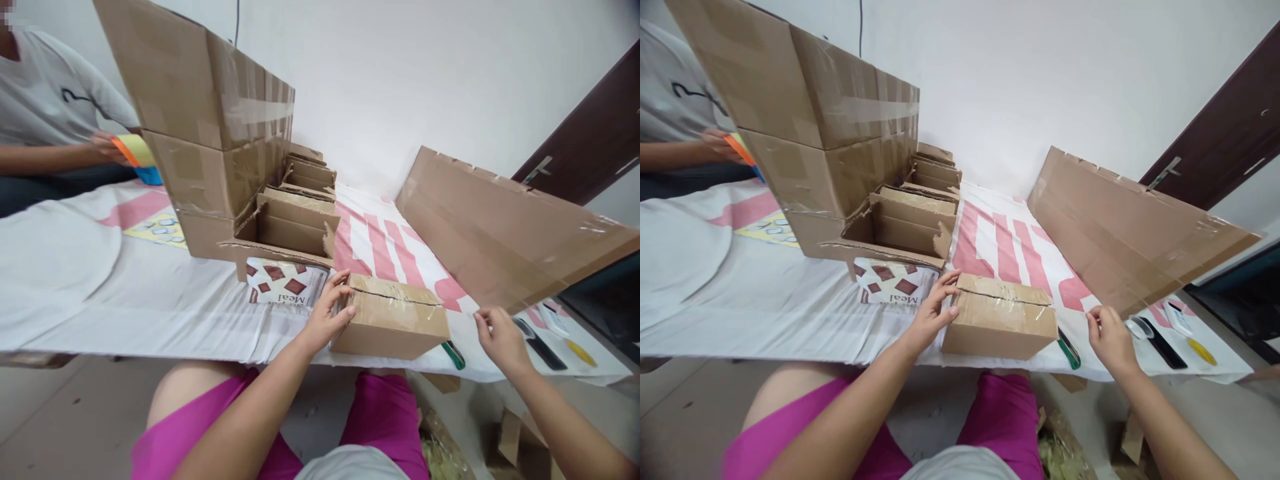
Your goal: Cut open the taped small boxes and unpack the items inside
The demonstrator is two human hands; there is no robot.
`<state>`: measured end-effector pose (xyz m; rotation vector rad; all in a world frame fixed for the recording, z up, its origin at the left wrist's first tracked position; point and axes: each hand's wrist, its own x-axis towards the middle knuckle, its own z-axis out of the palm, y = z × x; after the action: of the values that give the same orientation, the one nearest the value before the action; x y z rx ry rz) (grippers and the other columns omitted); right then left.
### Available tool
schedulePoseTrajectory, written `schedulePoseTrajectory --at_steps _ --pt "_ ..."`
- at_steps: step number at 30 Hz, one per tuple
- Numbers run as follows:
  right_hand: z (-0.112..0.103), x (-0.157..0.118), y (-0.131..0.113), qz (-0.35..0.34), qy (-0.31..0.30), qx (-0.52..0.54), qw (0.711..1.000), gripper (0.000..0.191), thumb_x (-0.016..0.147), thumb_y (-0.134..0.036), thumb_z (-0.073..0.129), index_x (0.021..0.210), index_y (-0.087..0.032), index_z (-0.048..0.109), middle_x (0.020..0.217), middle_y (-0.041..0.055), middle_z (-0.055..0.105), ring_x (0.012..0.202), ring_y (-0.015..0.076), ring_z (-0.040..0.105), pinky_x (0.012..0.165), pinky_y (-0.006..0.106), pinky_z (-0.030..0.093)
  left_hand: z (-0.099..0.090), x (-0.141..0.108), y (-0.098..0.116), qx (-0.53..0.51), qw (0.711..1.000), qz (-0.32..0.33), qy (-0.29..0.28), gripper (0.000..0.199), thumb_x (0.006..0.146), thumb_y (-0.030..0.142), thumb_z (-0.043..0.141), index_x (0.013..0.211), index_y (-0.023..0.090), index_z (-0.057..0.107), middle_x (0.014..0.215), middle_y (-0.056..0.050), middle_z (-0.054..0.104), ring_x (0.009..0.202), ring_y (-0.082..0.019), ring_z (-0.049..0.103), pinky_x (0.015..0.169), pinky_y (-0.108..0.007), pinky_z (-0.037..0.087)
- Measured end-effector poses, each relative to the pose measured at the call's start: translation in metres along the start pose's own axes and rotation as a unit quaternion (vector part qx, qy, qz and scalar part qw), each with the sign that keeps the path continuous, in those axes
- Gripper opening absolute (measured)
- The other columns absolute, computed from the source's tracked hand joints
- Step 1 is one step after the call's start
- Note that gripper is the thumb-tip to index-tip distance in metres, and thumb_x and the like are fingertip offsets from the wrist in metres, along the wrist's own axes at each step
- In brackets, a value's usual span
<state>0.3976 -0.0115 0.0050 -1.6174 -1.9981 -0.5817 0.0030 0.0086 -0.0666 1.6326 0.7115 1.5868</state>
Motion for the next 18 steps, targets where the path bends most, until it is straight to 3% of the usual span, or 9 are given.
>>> schedulePoseTrajectory --at_steps 3,7,10,14,18 --pt "0.013 -0.036 0.039 0.024 -0.116 -0.08 0.99 0.022 0.087 -0.035 0.038 0.074 -0.023 0.05 0.078 0.0095 0.06 0.076 0.0255 0.058 0.071 0.039 0.045 0.0 0.0 0.0 0.001 1.0 -0.005 0.002 0.032 0.086 0.049 0.059 0.101 0.021 0.058 0.146 -0.014 0.036 0.137 -0.03 0.035 0.114 -0.049 0.027" --pt "0.034 -0.081 0.056 0.086 -0.288 -0.075 0.951 0.023 0.088 -0.03 0.035 0.075 -0.023 0.053 0.082 0.0099 0.064 0.08 0.0262 0.061 0.073 0.039 0.045 0.0 0.0 0.001 0.007 1.0 -0.004 -0.003 0.035 0.086 0.051 0.057 0.104 0.021 0.059 0.146 -0.014 0.036 0.138 -0.03 0.034 0.114 -0.049 0.027" --pt "0.042 -0.099 0.054 0.112 -0.313 -0.06 0.941 0.025 0.09 -0.028 0.032 0.082 -0.022 0.056 0.09 0.0108 0.065 0.085 0.0256 0.062 0.075 0.038 0.045 0.0 -0.001 -0.001 0.004 1.0 0.003 -0.009 0.035 0.087 0.05 0.057 0.107 0.022 0.059 0.147 -0.014 0.034 0.138 -0.03 0.033 0.114 -0.05 0.027" --pt "0.041 -0.104 0.05 0.091 -0.333 -0.06 0.937 0.026 0.091 -0.028 0.031 0.09 -0.019 0.056 0.095 0.0116 0.062 0.088 0.0246 0.062 0.078 0.036 0.045 0.0 -0.001 -0.003 0.003 1.0 0.008 -0.007 0.035 0.087 0.05 0.056 0.108 0.022 0.058 0.147 -0.014 0.034 0.138 -0.03 0.033 0.113 -0.05 0.027" --pt "0.035 -0.102 0.051 0.062 -0.367 -0.073 0.925 0.018 0.082 -0.025 0.047 0.096 -0.019 0.057 0.1 0.011 0.061 0.091 0.0236 0.062 0.079 0.033 0.044 0.0 -0.001 -0.002 0.01 1.0 0.006 -0.01 0.036 0.087 0.05 0.056 0.11 0.022 0.059 0.146 -0.013 0.034 0.138 -0.03 0.032 0.113 -0.049 0.026"
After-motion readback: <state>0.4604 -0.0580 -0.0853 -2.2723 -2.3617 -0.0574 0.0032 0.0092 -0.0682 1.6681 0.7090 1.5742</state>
